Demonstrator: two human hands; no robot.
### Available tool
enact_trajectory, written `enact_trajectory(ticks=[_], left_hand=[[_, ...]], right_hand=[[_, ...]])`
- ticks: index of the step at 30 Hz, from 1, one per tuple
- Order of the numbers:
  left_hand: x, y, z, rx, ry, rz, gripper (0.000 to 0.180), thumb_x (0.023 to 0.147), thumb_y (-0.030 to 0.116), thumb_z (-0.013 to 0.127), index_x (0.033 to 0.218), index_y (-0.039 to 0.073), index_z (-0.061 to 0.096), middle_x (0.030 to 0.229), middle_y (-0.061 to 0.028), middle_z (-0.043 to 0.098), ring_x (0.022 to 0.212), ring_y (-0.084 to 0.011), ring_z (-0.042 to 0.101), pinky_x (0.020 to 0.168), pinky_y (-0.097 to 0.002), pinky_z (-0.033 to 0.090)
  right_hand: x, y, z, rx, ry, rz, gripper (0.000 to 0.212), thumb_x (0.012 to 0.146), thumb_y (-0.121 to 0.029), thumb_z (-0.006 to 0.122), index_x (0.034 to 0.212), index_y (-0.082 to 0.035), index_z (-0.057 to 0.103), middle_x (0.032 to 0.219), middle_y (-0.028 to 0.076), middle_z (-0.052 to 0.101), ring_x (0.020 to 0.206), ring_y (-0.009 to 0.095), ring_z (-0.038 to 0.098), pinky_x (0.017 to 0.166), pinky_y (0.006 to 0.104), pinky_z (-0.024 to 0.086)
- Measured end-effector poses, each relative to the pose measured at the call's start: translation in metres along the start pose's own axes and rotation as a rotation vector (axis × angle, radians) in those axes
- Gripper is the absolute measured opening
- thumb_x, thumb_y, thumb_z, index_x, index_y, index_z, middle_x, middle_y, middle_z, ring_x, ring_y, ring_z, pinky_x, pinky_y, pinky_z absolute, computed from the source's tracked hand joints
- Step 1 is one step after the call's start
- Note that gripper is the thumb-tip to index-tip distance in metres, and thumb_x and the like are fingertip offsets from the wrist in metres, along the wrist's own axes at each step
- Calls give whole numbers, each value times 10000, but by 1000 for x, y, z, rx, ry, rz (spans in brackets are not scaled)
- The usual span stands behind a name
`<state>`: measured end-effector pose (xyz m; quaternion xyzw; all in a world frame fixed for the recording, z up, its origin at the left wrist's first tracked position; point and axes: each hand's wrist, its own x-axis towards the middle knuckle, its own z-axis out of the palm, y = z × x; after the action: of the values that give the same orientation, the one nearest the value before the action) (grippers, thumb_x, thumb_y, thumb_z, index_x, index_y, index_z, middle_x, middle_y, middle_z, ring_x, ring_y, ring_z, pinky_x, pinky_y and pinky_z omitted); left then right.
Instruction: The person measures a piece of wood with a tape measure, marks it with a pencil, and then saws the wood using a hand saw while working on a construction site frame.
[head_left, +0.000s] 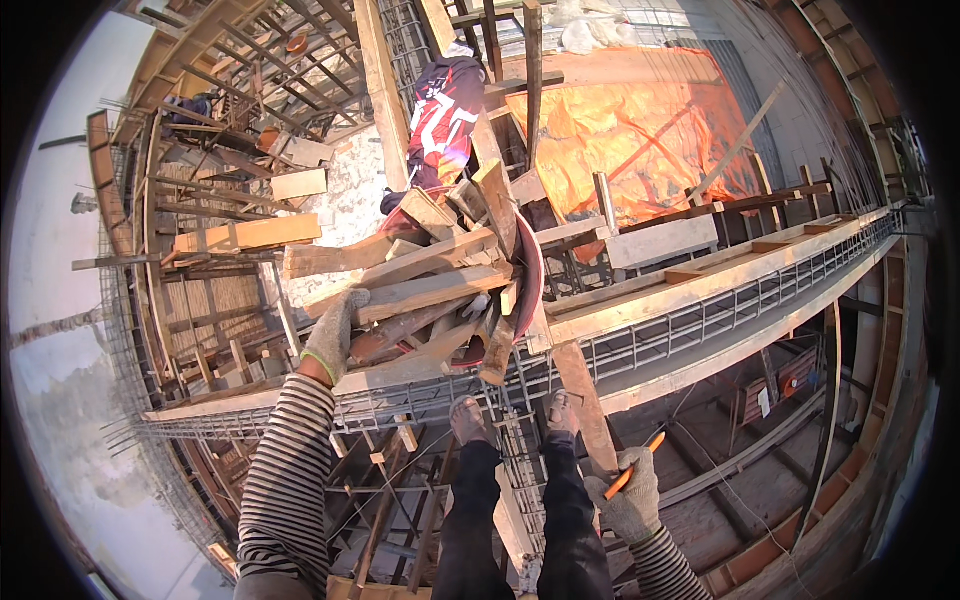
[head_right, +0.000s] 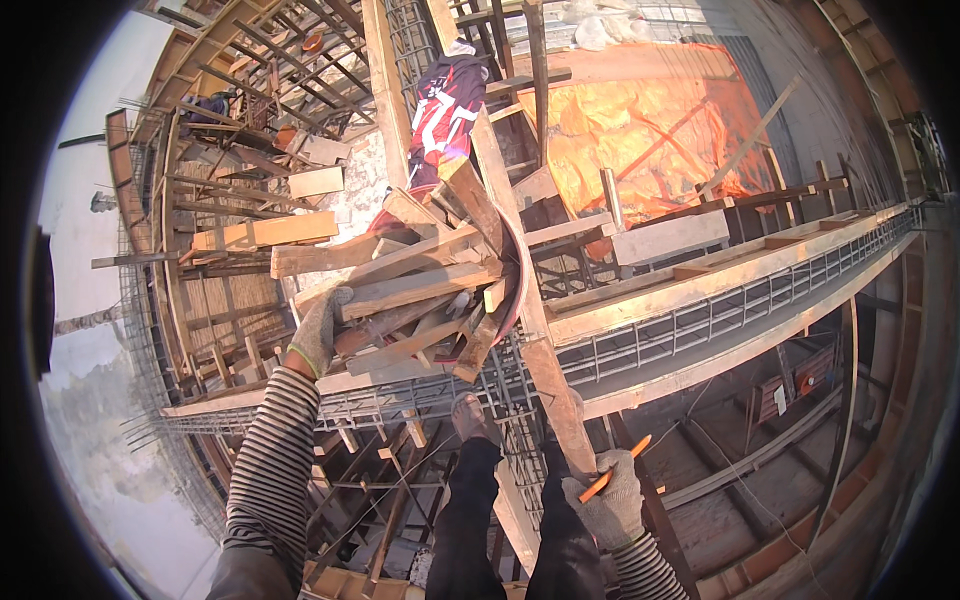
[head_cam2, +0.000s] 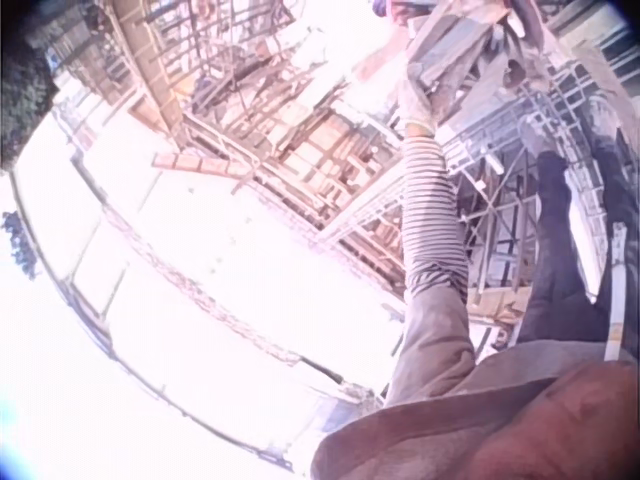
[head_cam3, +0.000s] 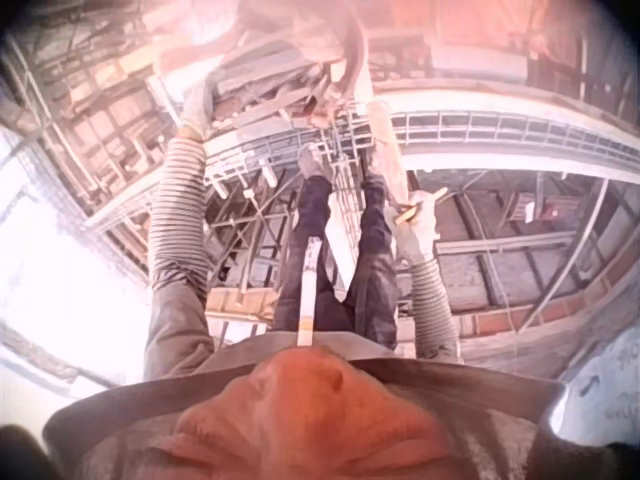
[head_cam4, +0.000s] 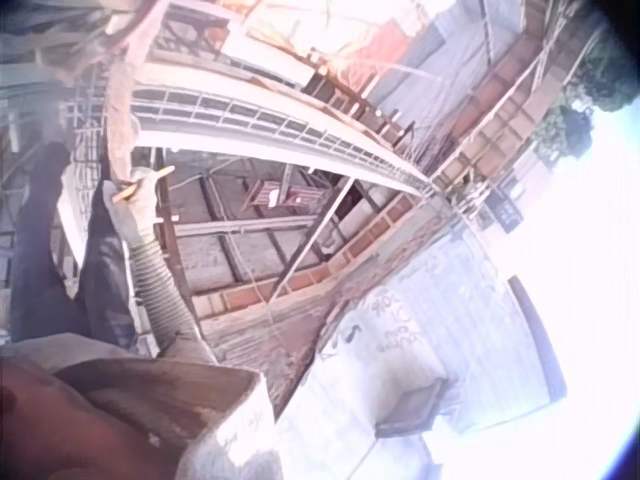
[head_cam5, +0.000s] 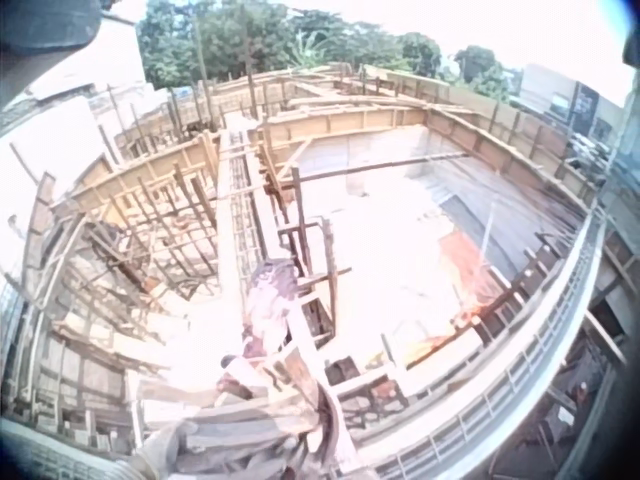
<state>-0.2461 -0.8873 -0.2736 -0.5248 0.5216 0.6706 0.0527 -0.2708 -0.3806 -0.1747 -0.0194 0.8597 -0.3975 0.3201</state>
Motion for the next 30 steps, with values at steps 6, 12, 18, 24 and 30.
enact_trajectory(ticks=[6,12,18,24,30], left_hand=[[-35,24,-26,9,65,152,330,1096,301,513,1268,56,652,1095,-49,706,936,-190,702,821,-334,593],[-125,33,-29,21,156,537,247,1023,233,567,1114,18,649,1053,-28,637,976,-108,602,873,-278,512],[-170,40,-37,-354,222,650,342,911,201,641,1201,47,544,1104,-47,581,1013,-160,598,921,-325,521],[-205,38,-58,-463,279,703,448,904,226,726,1251,28,522,1195,-95,593,1109,-202,622,989,-344,543],[-220,24,-96,-543,93,722,462,884,154,760,1275,62,534,1219,-112,554,1227,-279,588,1057,-423,565]], right_hand=[[23,-12,12,-14,-2,-50,568,764,-188,925,1072,-72,462,922,116,594,770,254,662,711,371,553],[98,-39,26,-69,-20,-116,487,830,-241,856,1093,-62,487,910,179,632,793,340,697,705,422,556],[174,-65,40,-378,-38,-515,431,809,-139,797,1145,-79,534,946,178,657,939,425,673,809,511,529],[219,-108,53,-623,-42,-754,410,766,-49,764,1109,-144,558,937,125,651,973,374,638,896,511,466],[250,-126,96,-726,-169,-856,390,751,-34,751,1061,-160,551,921,119,626,980,379,625,917,519,447]])
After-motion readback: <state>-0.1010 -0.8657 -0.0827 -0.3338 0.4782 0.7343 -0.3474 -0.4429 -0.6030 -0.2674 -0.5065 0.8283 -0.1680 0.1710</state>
